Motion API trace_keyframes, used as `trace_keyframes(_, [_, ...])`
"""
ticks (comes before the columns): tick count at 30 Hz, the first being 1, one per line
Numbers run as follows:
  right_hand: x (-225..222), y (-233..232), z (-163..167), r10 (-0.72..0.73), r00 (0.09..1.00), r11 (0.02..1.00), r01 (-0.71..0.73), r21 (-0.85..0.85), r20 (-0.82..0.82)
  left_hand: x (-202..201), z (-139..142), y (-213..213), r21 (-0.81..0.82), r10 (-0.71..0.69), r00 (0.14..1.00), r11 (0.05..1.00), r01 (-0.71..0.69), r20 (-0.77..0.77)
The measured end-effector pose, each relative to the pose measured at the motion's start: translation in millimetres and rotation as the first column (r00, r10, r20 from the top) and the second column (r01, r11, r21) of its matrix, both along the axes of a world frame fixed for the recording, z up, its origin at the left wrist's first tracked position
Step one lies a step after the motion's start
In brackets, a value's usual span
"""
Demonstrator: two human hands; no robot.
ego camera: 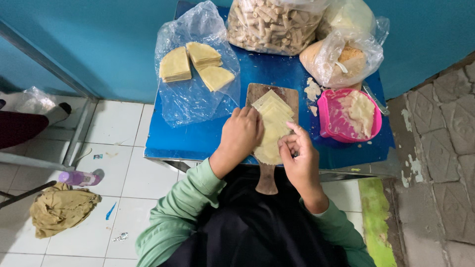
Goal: The person stacks triangular dough sheets on a wooden paddle board, spreading a light paste filling between layers using a spoon from a pink container, and presses the stack flat by hand to build up a layered pastry.
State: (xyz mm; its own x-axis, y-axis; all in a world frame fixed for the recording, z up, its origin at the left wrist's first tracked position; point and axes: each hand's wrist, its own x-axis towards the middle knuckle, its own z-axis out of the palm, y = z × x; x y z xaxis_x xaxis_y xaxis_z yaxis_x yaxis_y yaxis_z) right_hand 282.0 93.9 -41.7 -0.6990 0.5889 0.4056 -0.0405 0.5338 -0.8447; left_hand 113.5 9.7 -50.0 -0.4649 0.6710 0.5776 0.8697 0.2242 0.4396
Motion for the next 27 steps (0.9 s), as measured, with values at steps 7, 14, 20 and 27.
trace_keyframes(7, [1.8,0.8,-6.1,0.051,0.998,0.996,-0.053,-0.065,-0.028,17.1,30.1,-36.5,0.176,-0.311,0.911,0.946,0.271,0.272])
trace_keyframes(14, [16.2,6.1,-18.7,0.176,0.973,0.939,-0.212,-0.272,-0.148,27.9,48.9,-67.1,0.190,-0.564,0.651,0.811,0.554,0.509])
trace_keyframes(20, [12.1,4.3,-14.5,0.124,0.986,0.976,-0.142,-0.166,-0.116,29.3,35.6,-60.4,0.251,-0.438,0.482,0.880,0.404,0.759])
trace_keyframes(27, [-3.3,-8.7,-3.6,-0.096,0.991,0.990,0.087,0.108,0.089,34.8,21.8,-52.8,0.232,-0.312,0.816,0.947,0.223,0.487])
